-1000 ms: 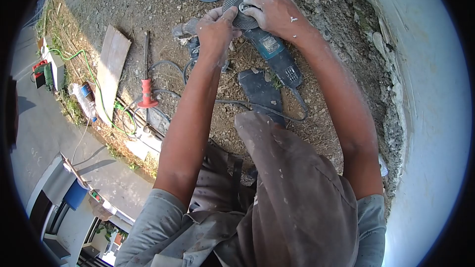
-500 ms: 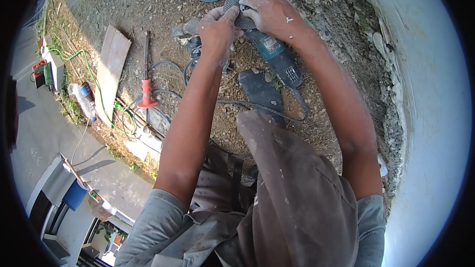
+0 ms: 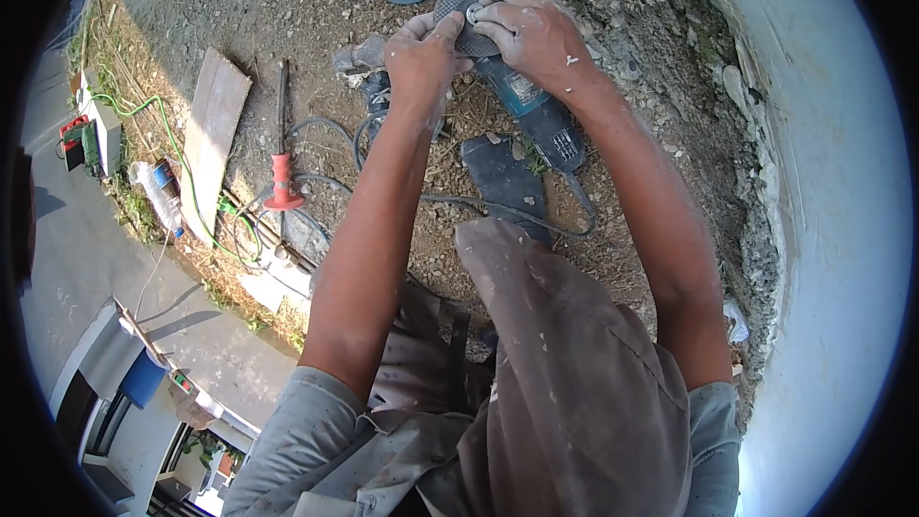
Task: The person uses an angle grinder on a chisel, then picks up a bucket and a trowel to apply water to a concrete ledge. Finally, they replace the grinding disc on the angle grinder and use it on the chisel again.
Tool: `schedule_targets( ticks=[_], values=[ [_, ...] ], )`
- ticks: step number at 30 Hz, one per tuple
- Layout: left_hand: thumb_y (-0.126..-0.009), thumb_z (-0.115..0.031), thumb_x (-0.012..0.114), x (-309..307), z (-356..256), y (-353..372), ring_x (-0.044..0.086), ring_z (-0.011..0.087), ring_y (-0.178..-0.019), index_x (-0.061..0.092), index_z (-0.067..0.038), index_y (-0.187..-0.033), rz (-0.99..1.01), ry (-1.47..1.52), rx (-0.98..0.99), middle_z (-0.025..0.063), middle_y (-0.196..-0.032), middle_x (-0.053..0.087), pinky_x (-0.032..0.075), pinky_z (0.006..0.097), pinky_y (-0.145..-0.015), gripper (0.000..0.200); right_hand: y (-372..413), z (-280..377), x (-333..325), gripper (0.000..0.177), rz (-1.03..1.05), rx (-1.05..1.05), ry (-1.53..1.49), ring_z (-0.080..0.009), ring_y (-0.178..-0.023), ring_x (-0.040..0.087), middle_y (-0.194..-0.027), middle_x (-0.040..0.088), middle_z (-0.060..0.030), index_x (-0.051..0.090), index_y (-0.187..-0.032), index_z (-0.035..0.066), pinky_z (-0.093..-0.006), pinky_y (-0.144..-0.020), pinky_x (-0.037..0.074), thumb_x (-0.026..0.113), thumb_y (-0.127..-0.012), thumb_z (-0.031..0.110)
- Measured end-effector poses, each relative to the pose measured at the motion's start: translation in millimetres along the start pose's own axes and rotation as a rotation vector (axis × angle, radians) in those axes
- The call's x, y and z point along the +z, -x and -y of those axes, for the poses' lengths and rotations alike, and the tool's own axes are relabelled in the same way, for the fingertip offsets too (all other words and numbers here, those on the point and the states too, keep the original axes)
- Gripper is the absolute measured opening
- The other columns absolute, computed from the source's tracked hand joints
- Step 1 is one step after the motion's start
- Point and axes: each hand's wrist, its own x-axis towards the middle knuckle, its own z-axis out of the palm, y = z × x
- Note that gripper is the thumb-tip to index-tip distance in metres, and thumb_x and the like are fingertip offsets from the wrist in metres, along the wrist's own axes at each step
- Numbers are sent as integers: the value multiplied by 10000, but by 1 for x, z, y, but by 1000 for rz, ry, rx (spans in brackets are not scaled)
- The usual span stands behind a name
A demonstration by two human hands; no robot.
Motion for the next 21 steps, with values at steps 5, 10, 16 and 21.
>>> schedule_targets(
  ticks=[5, 10, 16, 21],
  values=[
    [-943, -119, 687, 0, 1, 0, 618, 114, -601, 633, 15, -989, 6, 11, 5, 73, -839, 683, 544, 246, -514, 152, -2, 3, -2, 176, -59, -50, 51, -299, -1045, 609, -1106, 690, -93, 731, -988, 36, -411, -934, 487, 698, -829, 106],
    [-944, -118, 684, 1, -1, 0, 617, 110, -610, 637, 13, -1000, 2, -25, 3, 67, -841, 683, 539, 242, -515, 150, -6, 8, -7, 166, 9, -19, 80, -286, -1050, 611, -1052, 701, -65, 731, -974, 56, -423, -912, 496, 700, -832, 137],
    [-949, -128, 677, 0, -1, 0, 619, 110, -624, 642, 10, -1008, 8, -15, 7, 64, -847, 684, 540, 242, -528, 154, -1, 6, -4, 168, 8, -17, 104, -293, -1062, 596, -1086, 691, -63, 726, -992, 50, -424, -948, 477, 690, -856, 142],
    [-953, -136, 673, -1, -2, 2, 616, 107, -635, 646, 3, -1002, 11, -29, 3, 54, -851, 679, 541, 245, -535, 150, -2, 14, -6, 149, 3, 44, 89, -303, -1114, 588, -1166, 685, -77, 732, -976, 48, -424, -995, 466, 702, -853, 126]
  ],
)
